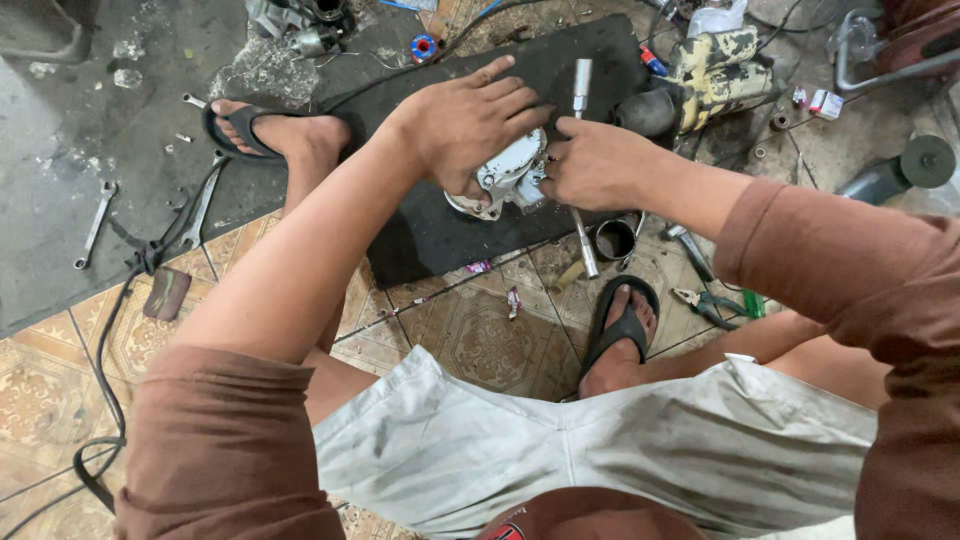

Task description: The person is repairing a small engine component on the floor. They use a socket wrench and hammer to tighten bolts and adjust parts of the engine casing.

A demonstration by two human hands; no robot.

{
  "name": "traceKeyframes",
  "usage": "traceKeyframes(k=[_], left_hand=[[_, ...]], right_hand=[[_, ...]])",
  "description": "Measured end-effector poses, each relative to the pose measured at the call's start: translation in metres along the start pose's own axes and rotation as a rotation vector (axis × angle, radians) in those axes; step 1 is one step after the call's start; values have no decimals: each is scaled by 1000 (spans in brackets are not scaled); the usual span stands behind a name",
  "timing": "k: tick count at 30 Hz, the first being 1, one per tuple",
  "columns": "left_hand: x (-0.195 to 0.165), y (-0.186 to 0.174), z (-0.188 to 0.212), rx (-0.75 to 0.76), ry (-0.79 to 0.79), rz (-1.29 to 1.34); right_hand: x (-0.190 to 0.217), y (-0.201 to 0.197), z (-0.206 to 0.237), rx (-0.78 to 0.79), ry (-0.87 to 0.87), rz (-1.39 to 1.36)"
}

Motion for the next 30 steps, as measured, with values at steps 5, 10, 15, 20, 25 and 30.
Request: traceKeyframes(k=[5, 10, 15, 20, 25, 30], left_hand=[[2, 5, 1, 39, -28, 5], [2, 8, 3, -45, -5, -9], [2, 10, 9, -125, -47, 52], [0, 17, 14, -297, -53, 149], [1, 29, 18, -348, -44, 168], [1, 35, 20, -340, -85, 106]], right_hand=[[6, 0, 1, -116, -89, 75], [14, 5, -4, -130, -73, 137], [16, 15, -15, -76, 177, -13], [20, 22, -18, -220, 234, 1], [21, 27, -20, -324, 259, -14], [22, 33, -18, -353, 279, -10]])
Point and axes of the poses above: each hand's wrist, its own z-axis away from the middle knuckle, its own y-axis out of the palm, x = y × z, the point moved 4 cm from there along -z, towards the middle knuckle, and after that the axes turned 4 degrees about -y, right-handed, at the moved point
